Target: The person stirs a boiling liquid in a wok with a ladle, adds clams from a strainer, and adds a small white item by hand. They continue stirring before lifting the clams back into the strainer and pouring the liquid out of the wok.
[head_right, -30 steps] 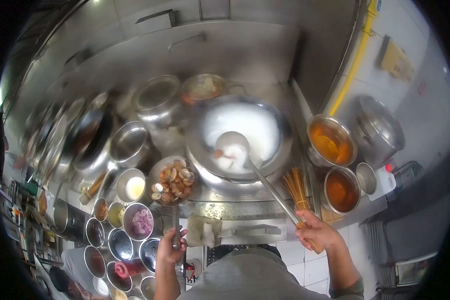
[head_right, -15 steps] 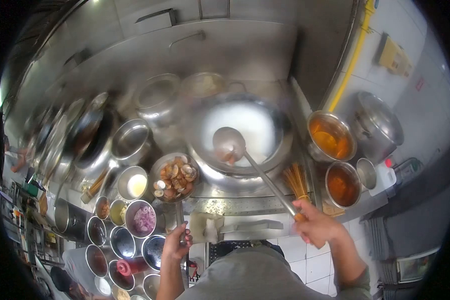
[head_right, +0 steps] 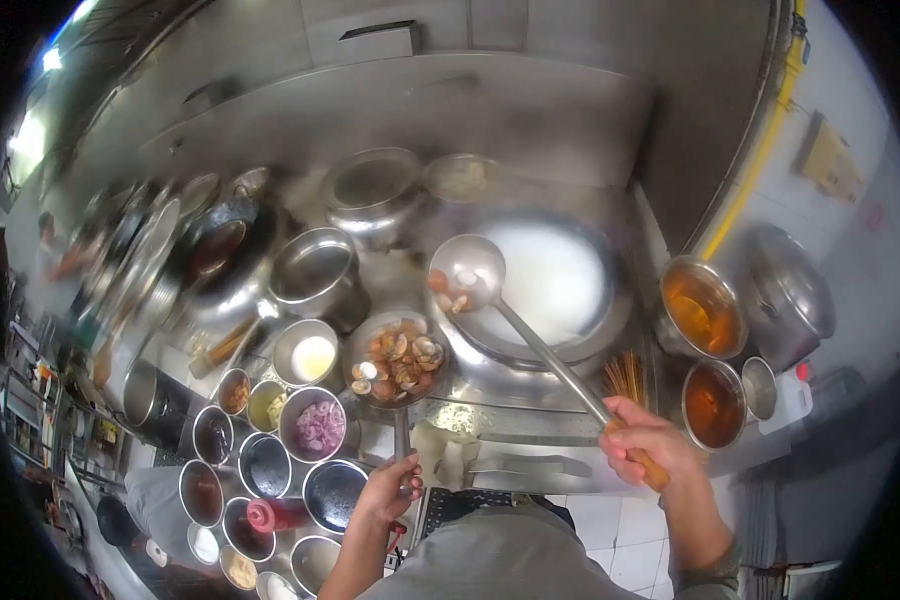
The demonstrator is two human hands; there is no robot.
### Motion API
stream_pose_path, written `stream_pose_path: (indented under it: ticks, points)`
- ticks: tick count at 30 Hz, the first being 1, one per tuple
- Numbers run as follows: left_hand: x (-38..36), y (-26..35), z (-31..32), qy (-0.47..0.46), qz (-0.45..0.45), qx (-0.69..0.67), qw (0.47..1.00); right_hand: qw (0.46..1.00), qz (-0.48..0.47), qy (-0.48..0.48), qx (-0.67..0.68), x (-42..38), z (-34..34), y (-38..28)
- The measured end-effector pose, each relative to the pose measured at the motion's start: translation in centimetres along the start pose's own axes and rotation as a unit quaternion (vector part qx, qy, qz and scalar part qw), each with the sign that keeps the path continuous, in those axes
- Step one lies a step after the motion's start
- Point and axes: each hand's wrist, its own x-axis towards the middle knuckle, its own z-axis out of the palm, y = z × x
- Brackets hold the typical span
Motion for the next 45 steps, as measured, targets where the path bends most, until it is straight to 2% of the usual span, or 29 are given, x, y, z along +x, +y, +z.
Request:
stream_pose_path:
  ticks: [4,7,11,14,20,21,23,24,26,27,30,33,35,37,38,40,41,45]
  points:
    - [-0.1,0.1,0.0,-0.009,0.001,-0.003,1.000,0.993,0.017,-0.038,-0.108,0.4,2.4,-1.4]
    - [-0.6,0.3,0.7,0.012,0.006,-0.004,1.000,0.971,0.062,-0.012,-0.229,1.7,5.1,-1.7]
    - [-0.8,0.3,0.9,0.012,0.012,-0.005,1.000,0.964,0.078,-0.008,-0.253,5.0,7.3,0.9]
    - [-0.6,0.1,0.5,-0.007,0.018,-0.002,1.000,0.983,0.087,-0.025,-0.157,6.1,6.3,2.2]
    - [0.0,-0.3,-0.3,-0.013,0.010,0.016,1.000,0.897,0.073,0.022,-0.436,6.2,7.7,3.2]
    - [0.2,-0.4,-0.4,-0.016,0.008,0.024,1.000,0.902,0.069,0.022,-0.426,6.5,7.2,3.9]
    - [-0.5,-0.3,0.8,0.052,0.085,0.111,0.989,0.911,0.057,0.019,-0.407,7.6,5.5,6.3]
    - [-0.8,-0.3,1.2,0.086,0.123,0.155,0.977,0.882,0.025,0.032,-0.469,7.9,5.2,7.0]
    - [-0.3,-0.5,0.5,0.162,0.267,0.354,0.882,0.810,-0.038,0.059,-0.582,8.0,4.8,8.0]
    - [-0.1,-0.5,0.2,0.195,0.333,0.445,0.808,0.812,-0.026,0.068,-0.579,7.8,4.8,8.2]
    - [-0.8,2.0,1.8,0.265,0.491,0.595,0.578,0.826,0.001,0.086,-0.557,6.8,5.4,8.3]
    - [2.5,6.5,3.0,0.224,0.536,0.562,0.589,0.852,0.008,0.085,-0.517,5.4,6.3,8.0]
    - [6.8,9.3,4.0,0.235,0.563,0.577,0.544,0.872,0.009,0.088,-0.481,5.0,7.3,7.8]
    - [11.4,10.9,4.9,0.243,0.569,0.592,0.517,0.868,-0.065,0.081,-0.485,5.2,6.6,8.5]
    - [13.1,11.4,5.0,0.235,0.555,0.630,0.489,0.865,-0.102,0.078,-0.485,5.3,6.3,8.8]
    - [16.1,11.8,5.1,0.215,0.523,0.704,0.429,0.909,-0.070,0.089,-0.402,3.8,7.4,7.2]
    - [17.2,12.0,5.0,0.200,0.508,0.726,0.419,0.927,-0.054,0.095,-0.358,3.1,7.7,6.5]
    - [20.4,12.6,4.8,0.201,0.471,0.773,0.374,0.942,-0.090,0.100,-0.306,0.4,4.4,5.9]
